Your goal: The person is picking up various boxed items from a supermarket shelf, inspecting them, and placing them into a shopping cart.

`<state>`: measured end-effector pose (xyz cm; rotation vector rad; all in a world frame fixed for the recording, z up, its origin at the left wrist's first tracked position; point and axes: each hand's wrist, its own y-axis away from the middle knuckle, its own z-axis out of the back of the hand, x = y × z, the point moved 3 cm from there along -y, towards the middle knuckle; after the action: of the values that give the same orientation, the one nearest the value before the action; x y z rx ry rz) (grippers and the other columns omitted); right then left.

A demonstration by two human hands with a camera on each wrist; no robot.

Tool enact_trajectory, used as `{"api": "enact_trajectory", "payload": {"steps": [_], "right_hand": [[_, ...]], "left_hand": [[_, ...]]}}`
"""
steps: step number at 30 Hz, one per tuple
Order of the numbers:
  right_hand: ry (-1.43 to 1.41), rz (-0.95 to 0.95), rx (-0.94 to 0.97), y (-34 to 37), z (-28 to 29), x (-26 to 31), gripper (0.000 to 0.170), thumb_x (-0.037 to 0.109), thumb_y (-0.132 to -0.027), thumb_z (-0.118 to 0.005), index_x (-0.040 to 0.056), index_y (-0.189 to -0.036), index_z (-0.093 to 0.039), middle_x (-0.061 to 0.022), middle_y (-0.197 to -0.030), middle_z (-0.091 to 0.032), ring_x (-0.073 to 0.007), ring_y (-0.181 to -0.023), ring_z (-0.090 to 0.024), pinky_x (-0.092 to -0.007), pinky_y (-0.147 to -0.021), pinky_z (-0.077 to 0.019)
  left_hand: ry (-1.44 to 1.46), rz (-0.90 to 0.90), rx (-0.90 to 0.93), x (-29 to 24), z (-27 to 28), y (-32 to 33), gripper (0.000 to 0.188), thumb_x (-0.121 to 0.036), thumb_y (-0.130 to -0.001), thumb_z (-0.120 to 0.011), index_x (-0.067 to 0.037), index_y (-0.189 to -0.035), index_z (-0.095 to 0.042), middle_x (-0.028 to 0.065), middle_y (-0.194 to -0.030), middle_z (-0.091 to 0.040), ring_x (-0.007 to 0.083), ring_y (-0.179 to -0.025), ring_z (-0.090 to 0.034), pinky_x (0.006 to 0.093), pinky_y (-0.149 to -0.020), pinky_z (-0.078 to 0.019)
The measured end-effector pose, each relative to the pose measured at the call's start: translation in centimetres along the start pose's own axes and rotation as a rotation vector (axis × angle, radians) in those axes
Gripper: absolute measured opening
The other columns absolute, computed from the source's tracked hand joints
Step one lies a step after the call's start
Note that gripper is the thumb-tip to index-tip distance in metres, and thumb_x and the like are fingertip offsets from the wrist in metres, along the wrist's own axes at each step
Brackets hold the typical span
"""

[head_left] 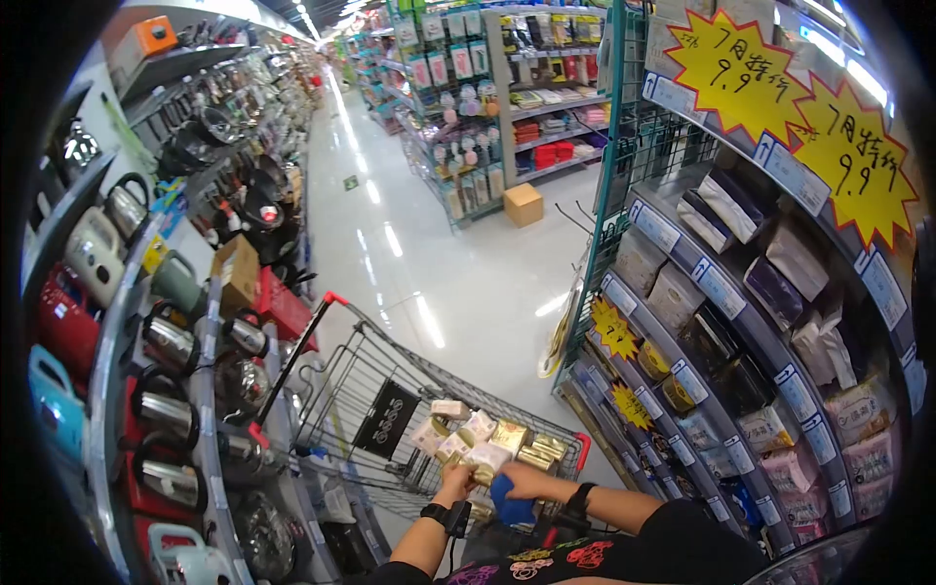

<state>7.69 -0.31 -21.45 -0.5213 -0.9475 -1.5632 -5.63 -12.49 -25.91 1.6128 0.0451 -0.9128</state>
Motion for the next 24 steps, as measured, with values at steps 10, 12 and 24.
{"api": "enact_trajectory", "payload": {"steps": [10, 12, 24], "right_hand": [[-1.012, -0.011, -0.402, 10.7, 6.9, 5.4, 0.064, 0.008, -0.071, -0.068, 0.0040, -0.128, -0.039, -0.0097, -0.117, -0.052, -0.0186, -0.106, -0.051, -0.0303, -0.089, -0.0424], [-1.127, 0.051, -0.394, 12.1, 6.7, 6.5, 0.063, 0.007, -0.072, -0.066, 0.0024, -0.128, -0.038, -0.0097, -0.119, -0.051, -0.0187, -0.107, -0.050, -0.0306, -0.091, -0.0412], [-0.177, 0.157, -0.749, 19.1, 7.5, 16.6, 0.052, 0.016, -0.067, -0.062, -0.0018, -0.114, -0.048, -0.0200, -0.109, -0.054, -0.0371, -0.099, -0.054, -0.0394, -0.086, -0.0432]], "left_hand": [[0.563, -0.447, 0.618, -4.2, -1.1, 17.5, 0.062, 0.001, -0.081, -0.057, -0.015, -0.135, -0.031, 0.0095, -0.127, -0.046, 0.0242, -0.111, -0.051, 0.0398, -0.086, -0.0474], [0.532, -0.497, 0.727, -4.0, -2.4, 20.2, 0.062, 0.000, -0.083, -0.055, -0.017, -0.137, -0.030, 0.0068, -0.133, -0.041, 0.0230, -0.119, -0.044, 0.0407, -0.094, -0.0419], [-0.198, -0.871, 0.600, -3.2, -1.9, 25.9, 0.072, -0.033, -0.078, -0.067, 0.001, -0.132, -0.034, 0.0098, -0.127, -0.043, 0.0183, -0.117, -0.041, 0.0307, -0.099, -0.0316]]}}
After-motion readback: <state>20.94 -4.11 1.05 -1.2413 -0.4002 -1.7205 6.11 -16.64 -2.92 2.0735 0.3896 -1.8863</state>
